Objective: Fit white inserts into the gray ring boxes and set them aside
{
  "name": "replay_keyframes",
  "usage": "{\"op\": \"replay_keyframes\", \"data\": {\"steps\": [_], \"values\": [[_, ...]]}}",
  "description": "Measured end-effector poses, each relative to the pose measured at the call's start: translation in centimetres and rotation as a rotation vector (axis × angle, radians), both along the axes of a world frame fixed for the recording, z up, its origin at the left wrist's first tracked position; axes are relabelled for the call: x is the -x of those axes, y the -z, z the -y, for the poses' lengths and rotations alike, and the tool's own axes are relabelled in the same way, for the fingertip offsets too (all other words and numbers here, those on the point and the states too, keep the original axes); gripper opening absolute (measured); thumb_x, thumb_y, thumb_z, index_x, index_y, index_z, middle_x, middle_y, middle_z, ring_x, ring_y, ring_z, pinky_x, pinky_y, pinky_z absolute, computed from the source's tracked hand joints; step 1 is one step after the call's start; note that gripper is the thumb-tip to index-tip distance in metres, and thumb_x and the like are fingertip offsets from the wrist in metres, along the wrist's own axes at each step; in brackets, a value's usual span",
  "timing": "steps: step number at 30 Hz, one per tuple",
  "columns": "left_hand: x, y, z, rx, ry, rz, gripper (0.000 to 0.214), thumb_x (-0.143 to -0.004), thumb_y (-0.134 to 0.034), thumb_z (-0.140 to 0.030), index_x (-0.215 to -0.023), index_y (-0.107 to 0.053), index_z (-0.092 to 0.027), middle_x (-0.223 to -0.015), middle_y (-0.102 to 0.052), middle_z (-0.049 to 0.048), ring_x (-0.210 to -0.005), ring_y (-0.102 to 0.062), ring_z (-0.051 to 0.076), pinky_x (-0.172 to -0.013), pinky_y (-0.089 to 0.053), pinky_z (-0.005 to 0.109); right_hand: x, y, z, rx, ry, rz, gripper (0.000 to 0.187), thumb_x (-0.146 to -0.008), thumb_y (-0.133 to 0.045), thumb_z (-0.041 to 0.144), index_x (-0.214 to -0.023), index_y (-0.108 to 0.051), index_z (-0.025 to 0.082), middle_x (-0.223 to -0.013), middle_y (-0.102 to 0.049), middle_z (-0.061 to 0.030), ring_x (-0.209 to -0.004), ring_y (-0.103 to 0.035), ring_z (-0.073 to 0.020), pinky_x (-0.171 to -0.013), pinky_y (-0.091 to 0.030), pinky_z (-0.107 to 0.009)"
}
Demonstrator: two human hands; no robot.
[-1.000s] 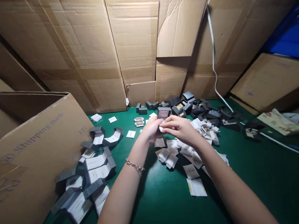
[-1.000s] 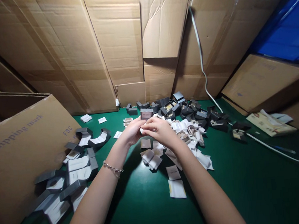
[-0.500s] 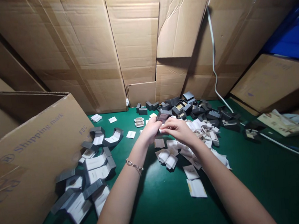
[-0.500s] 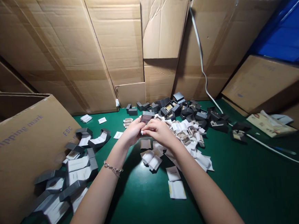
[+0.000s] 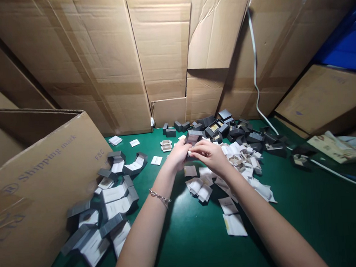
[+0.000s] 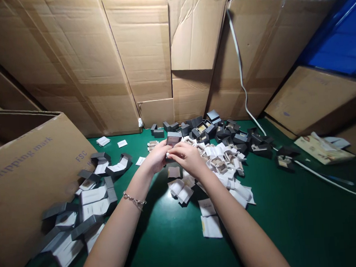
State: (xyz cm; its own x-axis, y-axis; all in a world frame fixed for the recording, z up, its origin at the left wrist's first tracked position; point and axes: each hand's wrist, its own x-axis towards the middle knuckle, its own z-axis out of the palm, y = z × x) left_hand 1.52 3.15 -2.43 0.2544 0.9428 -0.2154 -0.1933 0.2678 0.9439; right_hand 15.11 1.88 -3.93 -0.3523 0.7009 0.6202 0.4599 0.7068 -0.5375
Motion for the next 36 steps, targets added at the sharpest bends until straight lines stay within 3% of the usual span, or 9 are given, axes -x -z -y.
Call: {"op": "replay_keyframes", "data": {"steps": [9, 16, 19, 29, 36], "values": [[0.6, -1.3, 0.4, 0.042, -0.063, 0.193, 0.028, -0.078, -0.053, -0.014, -0.105, -0.053, -0.018, -0.073, -0.057, -0.0016, -0.056, -0.053, 0.009, -0.055, -0.047, 0.021, -1.1, -1.5, 0.2, 0.210, 0.000, -0.055, 0.022, -0.082, -0.063, 0.033, -0.101, -0.074, 0.025, -0.090, -0.066, -0.0046, -0.072, -0.059, -0.0152, -0.062, -0.049, -0.028], [1.6, -2.4, 0.9, -0.009, 0.019, 0.095, 0.052, -0.068, -0.052, -0.006, -0.119, -0.054, -0.019, -0.074, -0.059, -0.0017, -0.057, -0.054, 0.009, -0.056, -0.046, 0.021, -1.6, -2.7, 0.8, 0.303, -0.075, -0.054, 0.023, -0.085, -0.058, 0.034, -0.098, -0.075, 0.025, -0.096, -0.068, -0.0054, -0.085, -0.063, -0.0186, -0.074, -0.052, -0.032], [1.7, -2.9, 1.2, -0.025, 0.030, 0.055, 0.056, -0.069, -0.052, -0.007, -0.123, -0.053, -0.020, -0.072, -0.057, -0.0027, -0.056, -0.053, 0.008, -0.055, -0.044, 0.021, -1.6, -2.9, 0.9, 0.319, -0.067, -0.064, 0.020, -0.083, -0.062, 0.034, -0.094, -0.076, 0.024, -0.095, -0.069, -0.0059, -0.083, -0.064, -0.0190, -0.071, -0.053, -0.032], [1.7, -3.8, 1.8, -0.061, 0.030, 0.050, 0.055, -0.065, -0.049, -0.002, -0.119, -0.053, -0.014, -0.071, -0.055, -0.0034, -0.054, -0.049, 0.006, -0.054, -0.043, 0.020, -0.3, -2.5, 1.5, 0.027, 0.024, -0.012, 0.012, -0.085, -0.062, 0.025, -0.088, -0.073, 0.021, -0.086, -0.070, -0.0045, -0.072, -0.062, -0.0148, -0.064, -0.050, -0.026], [1.7, -3.0, 1.4, -0.060, 0.056, 0.090, 0.048, -0.065, -0.052, -0.006, -0.113, -0.055, -0.015, -0.063, -0.053, -0.0044, -0.055, -0.050, 0.008, -0.054, -0.044, 0.020, -0.2, -2.5, 1.7, -0.104, 0.039, 0.026, 0.015, -0.089, -0.057, 0.026, -0.089, -0.071, 0.021, -0.086, -0.069, -0.0050, -0.077, -0.063, -0.0163, -0.068, -0.051, -0.027]]}}
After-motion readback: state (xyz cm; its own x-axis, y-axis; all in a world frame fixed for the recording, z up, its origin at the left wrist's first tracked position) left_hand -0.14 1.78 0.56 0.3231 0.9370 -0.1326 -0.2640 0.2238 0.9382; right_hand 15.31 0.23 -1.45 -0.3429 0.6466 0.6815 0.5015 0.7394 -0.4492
